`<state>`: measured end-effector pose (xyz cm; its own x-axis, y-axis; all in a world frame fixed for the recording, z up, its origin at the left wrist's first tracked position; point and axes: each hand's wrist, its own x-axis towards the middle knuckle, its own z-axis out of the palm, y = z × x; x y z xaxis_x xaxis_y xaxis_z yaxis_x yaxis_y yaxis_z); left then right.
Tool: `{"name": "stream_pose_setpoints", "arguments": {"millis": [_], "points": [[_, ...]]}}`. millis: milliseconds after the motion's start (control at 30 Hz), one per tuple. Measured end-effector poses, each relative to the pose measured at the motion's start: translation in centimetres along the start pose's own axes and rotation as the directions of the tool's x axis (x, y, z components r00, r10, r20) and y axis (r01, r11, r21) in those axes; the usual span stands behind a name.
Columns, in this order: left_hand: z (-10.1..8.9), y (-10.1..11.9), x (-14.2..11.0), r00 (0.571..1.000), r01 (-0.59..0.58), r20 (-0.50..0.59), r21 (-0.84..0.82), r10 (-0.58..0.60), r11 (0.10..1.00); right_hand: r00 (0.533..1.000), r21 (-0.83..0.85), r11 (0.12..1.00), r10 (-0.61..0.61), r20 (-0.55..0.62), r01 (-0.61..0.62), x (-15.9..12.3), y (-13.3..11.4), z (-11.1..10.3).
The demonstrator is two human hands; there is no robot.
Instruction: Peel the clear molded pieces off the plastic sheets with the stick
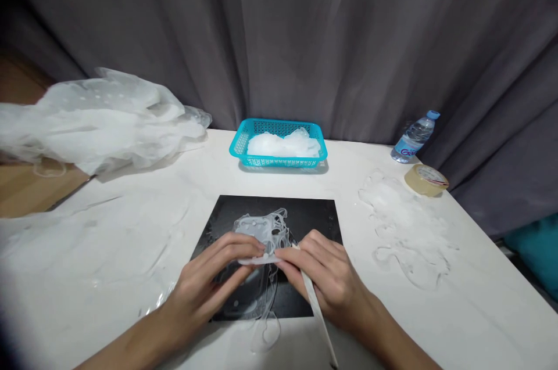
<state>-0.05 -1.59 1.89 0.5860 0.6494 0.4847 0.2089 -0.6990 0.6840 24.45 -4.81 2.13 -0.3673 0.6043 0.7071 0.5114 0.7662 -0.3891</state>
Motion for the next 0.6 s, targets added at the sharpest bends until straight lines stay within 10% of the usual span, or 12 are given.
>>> {"name": "stream_pose_setpoints", "arguments": {"millis": [600], "points": [[0.2,0.1,0.2,1.0,0.028,-0.009,-0.129,-0.029,0.991,0.997,-0.096,0.993,-0.067,-0.027,0.064,-0.2,1.2,0.5]]}}
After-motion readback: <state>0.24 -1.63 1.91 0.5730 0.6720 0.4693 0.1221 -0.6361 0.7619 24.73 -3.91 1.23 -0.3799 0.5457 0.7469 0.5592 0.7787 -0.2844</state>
